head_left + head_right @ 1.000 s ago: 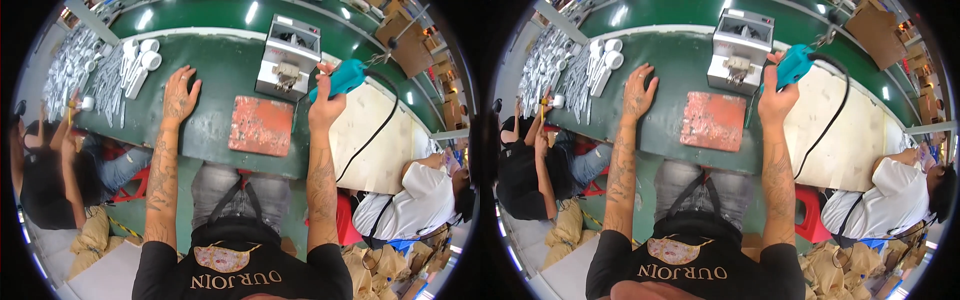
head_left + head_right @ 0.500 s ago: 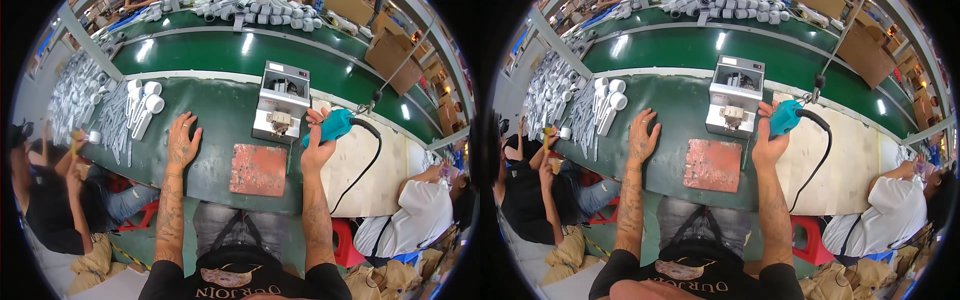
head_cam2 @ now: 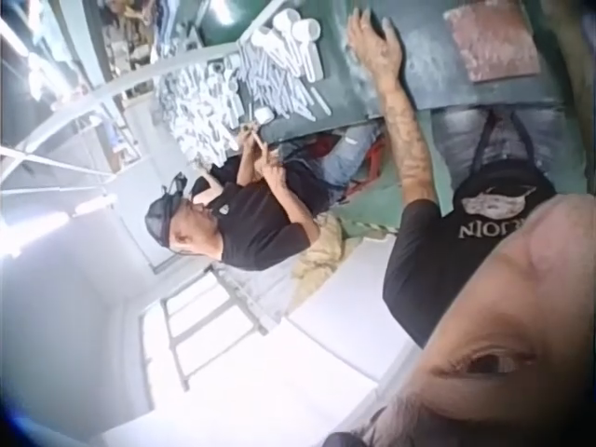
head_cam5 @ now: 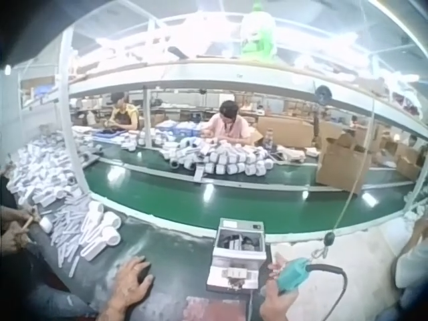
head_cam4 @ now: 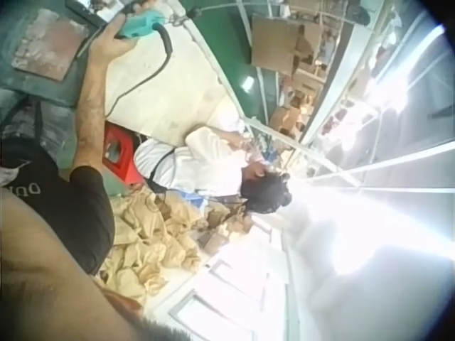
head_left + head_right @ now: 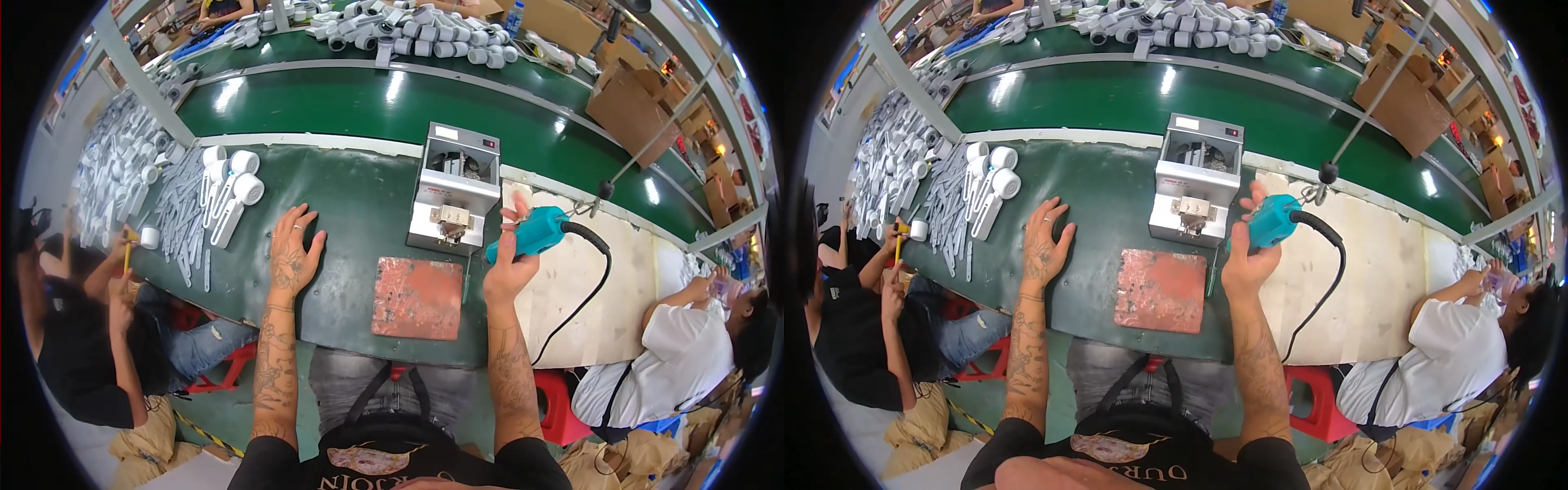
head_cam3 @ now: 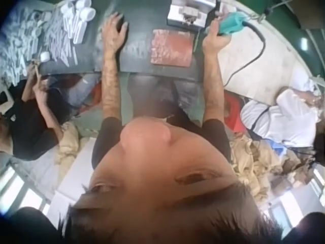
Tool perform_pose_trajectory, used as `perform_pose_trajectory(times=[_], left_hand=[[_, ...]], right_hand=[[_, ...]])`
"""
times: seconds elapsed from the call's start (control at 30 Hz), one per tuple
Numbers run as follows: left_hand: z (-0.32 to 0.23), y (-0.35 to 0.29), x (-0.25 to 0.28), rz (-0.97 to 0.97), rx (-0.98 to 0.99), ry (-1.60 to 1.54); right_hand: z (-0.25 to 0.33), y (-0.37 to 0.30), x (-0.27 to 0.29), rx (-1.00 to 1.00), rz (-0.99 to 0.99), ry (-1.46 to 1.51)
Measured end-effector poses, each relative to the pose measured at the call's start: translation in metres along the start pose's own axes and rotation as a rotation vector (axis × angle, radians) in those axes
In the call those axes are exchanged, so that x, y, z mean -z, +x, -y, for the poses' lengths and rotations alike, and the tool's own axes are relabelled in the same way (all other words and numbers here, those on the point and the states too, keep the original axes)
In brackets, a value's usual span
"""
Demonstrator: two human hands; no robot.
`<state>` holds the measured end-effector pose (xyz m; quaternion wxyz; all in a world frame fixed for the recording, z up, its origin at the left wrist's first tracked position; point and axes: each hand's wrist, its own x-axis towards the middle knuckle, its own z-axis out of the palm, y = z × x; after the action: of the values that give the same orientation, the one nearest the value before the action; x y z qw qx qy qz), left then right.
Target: The person assembles portable fans by fitting casing parts together, driving screws with an electric screwdriver, and placing the assembled fans onto the workbench.
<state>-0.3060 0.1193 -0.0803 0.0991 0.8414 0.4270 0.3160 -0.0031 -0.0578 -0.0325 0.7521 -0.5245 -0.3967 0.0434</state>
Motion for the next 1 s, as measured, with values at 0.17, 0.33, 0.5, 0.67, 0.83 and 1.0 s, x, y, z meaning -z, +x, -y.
perform_pose_trajectory(times=[0.17,0.33,0.5,0.67,0.83,1.0], left_hand=[[-0.002,0.002,-0.001,0.014,-0.003,-0.021],[0.000,0.002,-0.001,0.008,0.008,-0.025],[-0.001,0.003,0.001,0.008,0.017,-0.044],[-0.001,0.003,0.000,0.013,0.028,-0.049],[0.001,0.003,-0.002,0.012,0.022,-0.053],[0.001,0.003,-0.002,0.006,0.018,-0.047]], right_hand=[[0.007,0.001,0.001,0.062,-0.049,-0.056],[0.000,-0.002,0.001,0.053,-0.009,-0.118],[0.010,0.000,-0.002,0.034,0.003,-0.082],[0.007,-0.002,0.000,-0.039,0.009,-0.084],[0.006,-0.001,-0.002,0.070,0.022,-0.019],[0.000,-0.001,0.005,0.064,0.039,-0.068]])
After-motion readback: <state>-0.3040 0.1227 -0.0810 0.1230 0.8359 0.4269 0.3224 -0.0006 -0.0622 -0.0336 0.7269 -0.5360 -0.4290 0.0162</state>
